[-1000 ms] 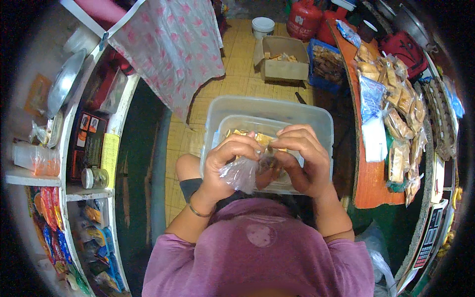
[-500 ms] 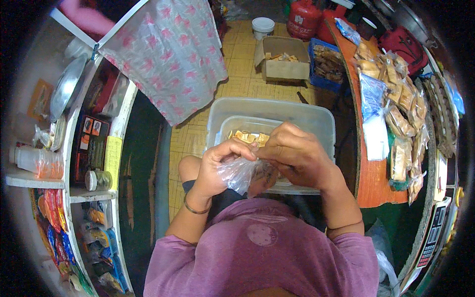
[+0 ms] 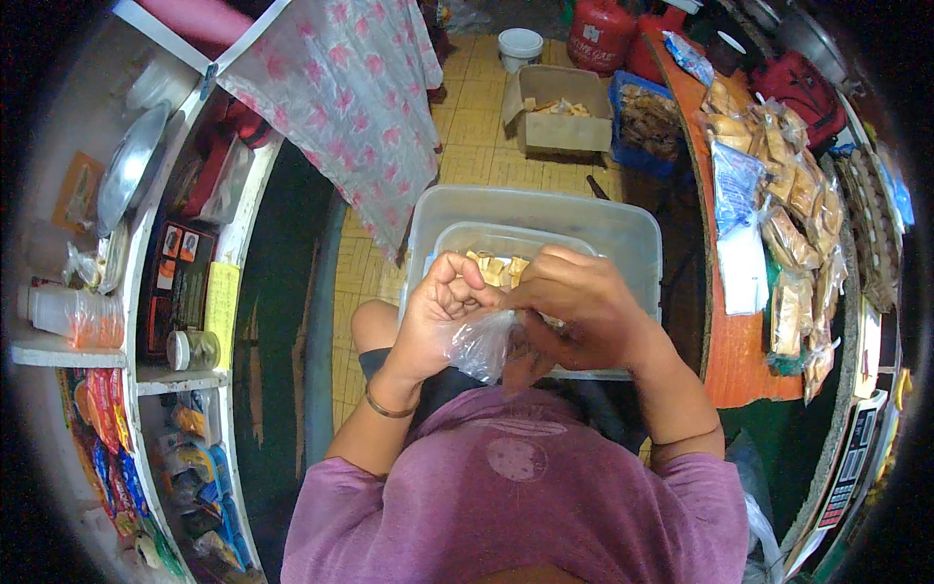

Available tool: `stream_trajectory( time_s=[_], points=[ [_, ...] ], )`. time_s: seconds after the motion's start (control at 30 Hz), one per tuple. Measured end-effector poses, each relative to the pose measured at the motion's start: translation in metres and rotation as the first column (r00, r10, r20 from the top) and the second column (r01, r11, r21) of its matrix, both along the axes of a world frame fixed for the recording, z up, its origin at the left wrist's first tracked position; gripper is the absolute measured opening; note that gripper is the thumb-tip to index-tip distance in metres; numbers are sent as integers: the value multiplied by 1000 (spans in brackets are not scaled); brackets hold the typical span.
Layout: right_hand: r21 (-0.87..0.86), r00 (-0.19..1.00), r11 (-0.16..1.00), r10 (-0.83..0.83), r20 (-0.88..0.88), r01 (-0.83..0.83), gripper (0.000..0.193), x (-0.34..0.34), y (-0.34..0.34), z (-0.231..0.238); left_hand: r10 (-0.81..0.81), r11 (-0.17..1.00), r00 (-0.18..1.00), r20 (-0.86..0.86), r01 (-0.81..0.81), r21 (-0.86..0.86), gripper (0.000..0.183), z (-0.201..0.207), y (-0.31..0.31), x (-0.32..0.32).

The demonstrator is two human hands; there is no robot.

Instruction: The person sits on the floor and repeatedly picks rectangular snack pieces from a clear plastic container, places them into small clear plastic bags, and seals each bag. The person continues this one-at-a-time packaging process throughout the clip.

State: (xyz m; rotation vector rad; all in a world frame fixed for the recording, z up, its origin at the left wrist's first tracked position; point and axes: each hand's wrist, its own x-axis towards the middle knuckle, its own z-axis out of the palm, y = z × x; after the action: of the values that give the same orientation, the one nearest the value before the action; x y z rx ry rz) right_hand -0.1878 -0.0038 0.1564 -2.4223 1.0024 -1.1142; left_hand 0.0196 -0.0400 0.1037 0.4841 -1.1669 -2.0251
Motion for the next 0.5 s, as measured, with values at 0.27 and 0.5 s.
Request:
stream_trajectory(
  time_s=[0.27,0.5],
  points=[
    [-30,985,996,-87,-152,83,59,4,4,-4,-54,942,993,-105,85,326,52,11,-5,4],
    [-53,968,989,-148,-202,140,59,6,7,-15,-87,992,995,58,81,95,49,7,-4,-6]
  ],
)
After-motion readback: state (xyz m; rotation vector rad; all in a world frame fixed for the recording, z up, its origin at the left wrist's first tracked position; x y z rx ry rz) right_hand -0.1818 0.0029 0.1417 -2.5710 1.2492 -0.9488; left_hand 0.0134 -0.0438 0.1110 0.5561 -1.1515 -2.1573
